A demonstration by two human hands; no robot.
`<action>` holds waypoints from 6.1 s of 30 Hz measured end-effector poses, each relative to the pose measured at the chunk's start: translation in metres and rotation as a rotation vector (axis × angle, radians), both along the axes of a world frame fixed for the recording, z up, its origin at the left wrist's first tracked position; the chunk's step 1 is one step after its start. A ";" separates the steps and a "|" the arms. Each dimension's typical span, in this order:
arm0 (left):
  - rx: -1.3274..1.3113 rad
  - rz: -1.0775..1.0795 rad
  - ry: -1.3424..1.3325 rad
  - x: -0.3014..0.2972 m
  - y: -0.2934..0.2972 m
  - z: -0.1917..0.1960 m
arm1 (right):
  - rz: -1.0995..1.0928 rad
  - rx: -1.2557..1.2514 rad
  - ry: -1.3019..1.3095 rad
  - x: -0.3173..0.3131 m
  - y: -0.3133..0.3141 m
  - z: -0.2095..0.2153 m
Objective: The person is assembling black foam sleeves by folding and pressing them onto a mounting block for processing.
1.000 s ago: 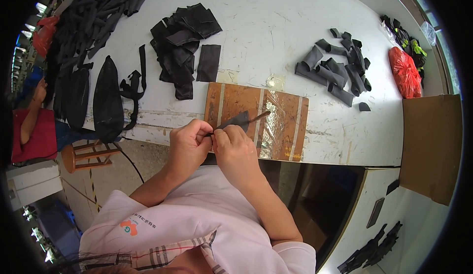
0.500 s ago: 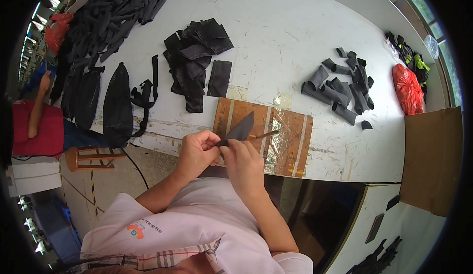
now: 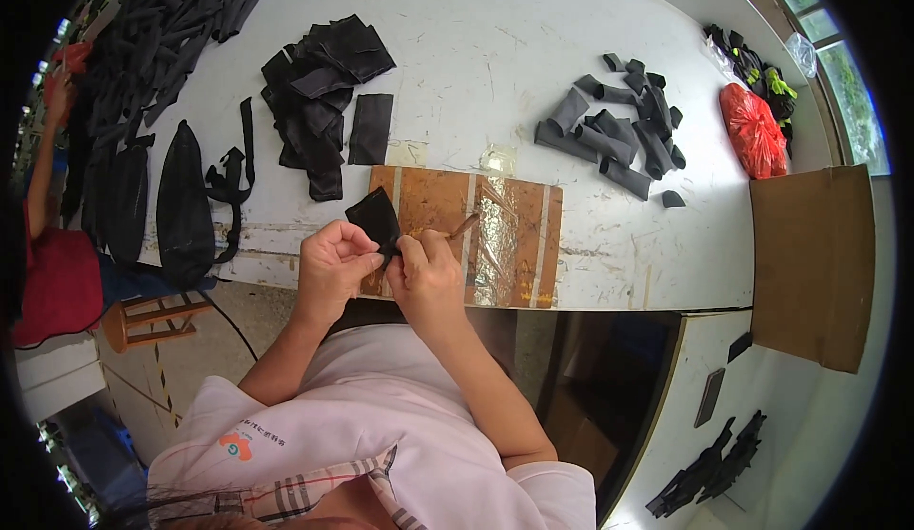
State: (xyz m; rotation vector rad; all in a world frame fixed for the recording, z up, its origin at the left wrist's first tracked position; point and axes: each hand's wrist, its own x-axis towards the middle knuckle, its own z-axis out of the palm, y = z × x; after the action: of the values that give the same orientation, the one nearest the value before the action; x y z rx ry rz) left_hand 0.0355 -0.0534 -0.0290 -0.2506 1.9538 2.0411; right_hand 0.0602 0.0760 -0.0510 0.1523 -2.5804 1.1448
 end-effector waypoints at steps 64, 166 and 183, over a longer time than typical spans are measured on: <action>0.593 -0.336 0.018 -0.025 0.057 0.063 | 0.377 -1.046 -0.485 -0.039 0.090 0.061; 0.779 -0.114 0.397 -0.042 0.049 0.048 | 0.263 0.099 -0.084 -0.027 0.082 0.061; -1.108 0.100 0.343 -0.171 0.007 -0.088 | -0.188 -0.471 -0.437 -0.031 0.118 0.056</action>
State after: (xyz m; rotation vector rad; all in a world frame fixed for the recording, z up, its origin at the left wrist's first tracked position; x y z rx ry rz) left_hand -0.1356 -0.0464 -0.1167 -0.2265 3.1465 0.8490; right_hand 0.0297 0.1941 0.0050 -0.4852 -2.5001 1.8273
